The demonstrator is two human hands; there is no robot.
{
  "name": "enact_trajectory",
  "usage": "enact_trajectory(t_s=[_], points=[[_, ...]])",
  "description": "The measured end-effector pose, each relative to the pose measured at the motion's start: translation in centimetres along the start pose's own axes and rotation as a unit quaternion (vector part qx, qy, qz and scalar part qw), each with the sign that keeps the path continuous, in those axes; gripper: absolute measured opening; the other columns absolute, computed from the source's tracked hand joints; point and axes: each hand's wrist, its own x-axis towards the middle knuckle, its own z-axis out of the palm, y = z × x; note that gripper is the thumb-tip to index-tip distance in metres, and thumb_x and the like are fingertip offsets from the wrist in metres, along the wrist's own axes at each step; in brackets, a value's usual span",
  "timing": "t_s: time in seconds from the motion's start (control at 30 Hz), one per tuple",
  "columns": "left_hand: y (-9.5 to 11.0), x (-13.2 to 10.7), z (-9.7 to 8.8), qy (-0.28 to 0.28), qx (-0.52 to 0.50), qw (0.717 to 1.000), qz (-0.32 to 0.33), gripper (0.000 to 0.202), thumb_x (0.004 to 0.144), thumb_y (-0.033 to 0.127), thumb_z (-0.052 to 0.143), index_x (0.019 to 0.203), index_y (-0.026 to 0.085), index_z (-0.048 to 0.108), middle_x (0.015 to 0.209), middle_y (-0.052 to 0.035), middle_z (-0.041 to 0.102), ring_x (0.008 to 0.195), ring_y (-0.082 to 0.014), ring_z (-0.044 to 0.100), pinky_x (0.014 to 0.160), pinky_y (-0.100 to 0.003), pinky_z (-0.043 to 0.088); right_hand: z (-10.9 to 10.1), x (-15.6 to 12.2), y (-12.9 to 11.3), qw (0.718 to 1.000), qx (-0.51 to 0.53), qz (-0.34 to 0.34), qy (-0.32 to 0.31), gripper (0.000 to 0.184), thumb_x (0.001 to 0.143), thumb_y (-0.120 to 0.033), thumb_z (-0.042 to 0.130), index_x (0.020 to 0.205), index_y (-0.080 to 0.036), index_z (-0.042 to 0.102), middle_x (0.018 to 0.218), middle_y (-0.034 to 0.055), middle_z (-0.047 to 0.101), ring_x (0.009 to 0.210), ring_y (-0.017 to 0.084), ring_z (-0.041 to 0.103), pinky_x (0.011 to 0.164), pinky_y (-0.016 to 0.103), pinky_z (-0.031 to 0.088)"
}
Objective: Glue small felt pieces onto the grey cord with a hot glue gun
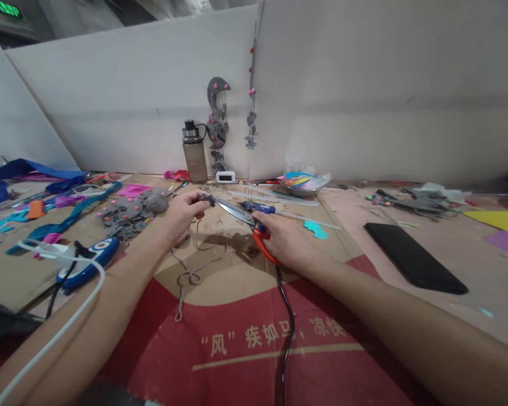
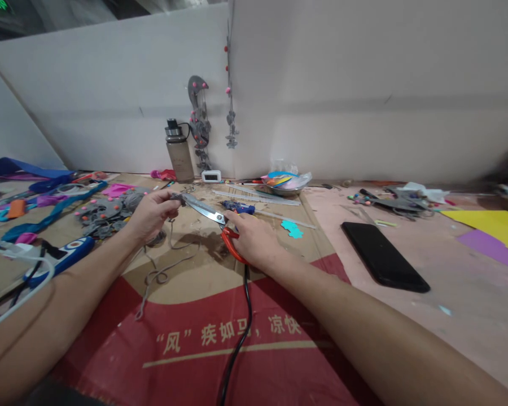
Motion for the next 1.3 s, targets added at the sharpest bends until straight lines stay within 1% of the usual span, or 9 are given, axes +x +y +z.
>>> enact_trajectory(t_s=[0.17, 0.27, 0.37, 0.5, 0.7, 0.83, 0.97, 1.17, 1.3], points=[[0.4, -0.2, 0.1, -0.012, 0.008, 1.0, 0.012, 0.009, 0.065, 0.021, 0.064, 0.073, 0.016, 0.063, 0.06, 0.0033, 0.046, 0.051, -0.0074, 0.037, 0.048, -0.023, 0.027, -0.1, 0.0, 0.1, 1.0, -0.004, -0.002, 0.0, 0.044, 0.082, -0.027, 0.049, 0.127, -0.027, 0.051, 0.106, 0.0087, 0.067, 0.086, 0.023, 0.063, 0.067, 0.03, 0.044], [0.7, -0.3, 0.2, -0.009, 0.01, 1.0, 0.011, 0.009, 0.065, 0.021, 0.064, 0.072, 0.016, 0.063, 0.06, 0.0029, 0.047, 0.051, -0.0077, 0.037, 0.048, -0.023, 0.027, -0.4, -0.1, -0.1, 1.0, -0.006, -0.006, -0.001, 0.044, 0.083, -0.028, 0.048, 0.127, -0.026, 0.051, 0.108, 0.0093, 0.066, 0.088, 0.023, 0.063, 0.07, 0.03, 0.044], [0.8, -0.4, 0.3, -0.003, 0.017, 1.0, 0.007, 0.009, 0.064, 0.022, 0.065, 0.07, 0.016, 0.063, 0.059, 0.0026, 0.048, 0.051, -0.008, 0.037, 0.048, -0.023, 0.027, -0.8, 0.0, -0.4, 1.0, -0.013, -0.001, -0.014, 0.045, 0.083, -0.028, 0.048, 0.128, -0.026, 0.05, 0.107, 0.0097, 0.067, 0.086, 0.023, 0.063, 0.068, 0.03, 0.044], [0.7, -0.3, 0.3, -0.002, 0.016, 1.0, 0.005, 0.009, 0.064, 0.023, 0.065, 0.068, 0.015, 0.062, 0.058, 0.0029, 0.046, 0.05, -0.0077, 0.037, 0.048, -0.023, 0.026, -1.2, 0.0, -0.6, 0.999, -0.019, 0.004, -0.031, 0.045, 0.083, -0.029, 0.048, 0.127, -0.025, 0.051, 0.105, 0.0091, 0.068, 0.085, 0.023, 0.063, 0.067, 0.029, 0.043], [0.4, -0.1, 0.1, -0.007, -0.009, 1.0, 0.002, 0.01, 0.063, 0.023, 0.067, 0.067, 0.015, 0.062, 0.059, 0.0027, 0.046, 0.05, -0.0074, 0.037, 0.048, -0.023, 0.028, -1.2, 0.0, -0.5, 0.999, -0.045, 0.004, -0.027, 0.045, 0.084, -0.03, 0.045, 0.128, -0.026, 0.05, 0.099, 0.009, 0.069, 0.08, 0.023, 0.064, 0.063, 0.029, 0.041], [0.3, -0.1, 0.0, -0.016, -0.019, 1.0, 0.007, 0.009, 0.064, 0.021, 0.066, 0.068, 0.015, 0.062, 0.058, 0.003, 0.046, 0.05, -0.0069, 0.037, 0.048, -0.022, 0.028, -1.3, 0.0, -0.7, 0.998, -0.053, 0.009, -0.03, 0.045, 0.083, -0.03, 0.047, 0.128, -0.027, 0.051, 0.096, 0.0088, 0.07, 0.078, 0.023, 0.064, 0.062, 0.028, 0.041], [0.4, -0.1, 0.1, -0.02, -0.019, 1.0, 0.004, 0.008, 0.064, 0.021, 0.066, 0.07, 0.015, 0.063, 0.058, 0.002, 0.05, 0.05, -0.0072, 0.041, 0.047, -0.022, 0.029, -1.6, 0.0, -0.9, 0.998, -0.048, 0.015, -0.044, 0.045, 0.082, -0.03, 0.048, 0.127, -0.027, 0.052, 0.095, 0.0091, 0.07, 0.078, 0.022, 0.064, 0.063, 0.028, 0.041], [1.0, -0.2, 0.4, -0.011, -0.085, 0.995, -0.046, 0.016, 0.061, 0.022, 0.07, 0.071, 0.014, 0.061, 0.061, 0.0009, 0.055, 0.049, -0.0061, 0.045, 0.047, -0.02, 0.034, -1.6, 0.0, -1.1, 0.999, -0.025, 0.033, -0.032, 0.045, 0.082, -0.028, 0.046, 0.126, -0.027, 0.053, 0.092, 0.0081, 0.071, 0.076, 0.022, 0.064, 0.063, 0.028, 0.042], [1.4, -0.3, 0.4, -0.013, -0.124, 0.991, -0.052, 0.032, 0.059, 0.02, 0.073, 0.088, 0.015, 0.061, 0.067, 0.0012, 0.058, 0.049, -0.0053, 0.047, 0.047, -0.018, 0.036, -1.3, 0.2, -0.8, 1.0, 0.018, 0.024, -0.003, 0.041, 0.083, -0.029, 0.046, 0.123, -0.025, 0.054, 0.097, 0.0077, 0.069, 0.083, 0.022, 0.063, 0.067, 0.027, 0.043]])
